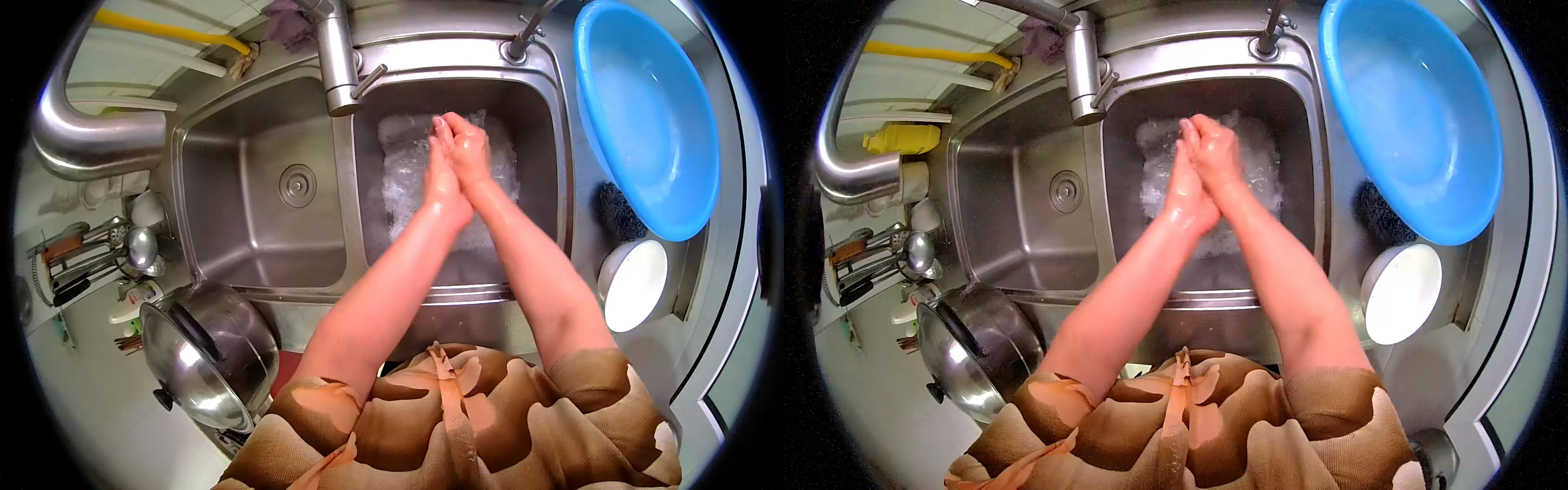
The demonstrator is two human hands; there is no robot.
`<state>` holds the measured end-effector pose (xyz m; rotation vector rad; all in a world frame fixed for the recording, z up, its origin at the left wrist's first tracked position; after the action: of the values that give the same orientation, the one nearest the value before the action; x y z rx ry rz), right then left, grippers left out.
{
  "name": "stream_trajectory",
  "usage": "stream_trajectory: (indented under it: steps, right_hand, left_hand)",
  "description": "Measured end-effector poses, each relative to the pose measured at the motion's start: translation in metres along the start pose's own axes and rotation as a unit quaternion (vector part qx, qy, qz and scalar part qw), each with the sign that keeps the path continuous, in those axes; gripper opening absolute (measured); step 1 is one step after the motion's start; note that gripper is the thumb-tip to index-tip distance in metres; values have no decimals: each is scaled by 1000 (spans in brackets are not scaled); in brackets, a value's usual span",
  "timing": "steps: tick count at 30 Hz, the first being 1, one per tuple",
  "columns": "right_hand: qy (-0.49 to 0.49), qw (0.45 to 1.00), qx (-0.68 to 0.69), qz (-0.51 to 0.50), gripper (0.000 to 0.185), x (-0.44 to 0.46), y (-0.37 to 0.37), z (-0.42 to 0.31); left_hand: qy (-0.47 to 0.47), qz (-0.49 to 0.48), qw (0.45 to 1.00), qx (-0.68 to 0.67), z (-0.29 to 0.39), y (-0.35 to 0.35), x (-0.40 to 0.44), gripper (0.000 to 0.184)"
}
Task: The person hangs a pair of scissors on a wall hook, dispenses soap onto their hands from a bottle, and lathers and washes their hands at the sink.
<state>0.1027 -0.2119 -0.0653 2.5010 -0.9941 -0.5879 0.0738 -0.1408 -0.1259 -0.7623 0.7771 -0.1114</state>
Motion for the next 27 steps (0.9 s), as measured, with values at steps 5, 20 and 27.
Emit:
stream_trajectory:
  steps: [5,20,27]
  right_hand:
    - [-143,960,233,-65,22,27,-13,34]
    - [-195,953,99,209,33,42,40,145]
    - [-462,652,542,-260,16,-35,-71,96]
  left_hand:
    - [86,1,985,147,-26,-17,-48,56]
    - [-38,40,985,164,21,64,36,50]
    - [105,53,988,-104,-13,52,36,55]
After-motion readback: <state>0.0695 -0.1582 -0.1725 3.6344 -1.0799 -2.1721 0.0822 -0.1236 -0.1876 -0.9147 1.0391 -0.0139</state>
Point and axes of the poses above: each hand's wrist, its own x-axis towards the middle knuckle, its own y-axis out of the back of the hand, z = x × y, the point moved 9 cm from there along x, towards the middle knuckle, and after that the axes turned 15 degrees about -y, right-handed, at the moved point
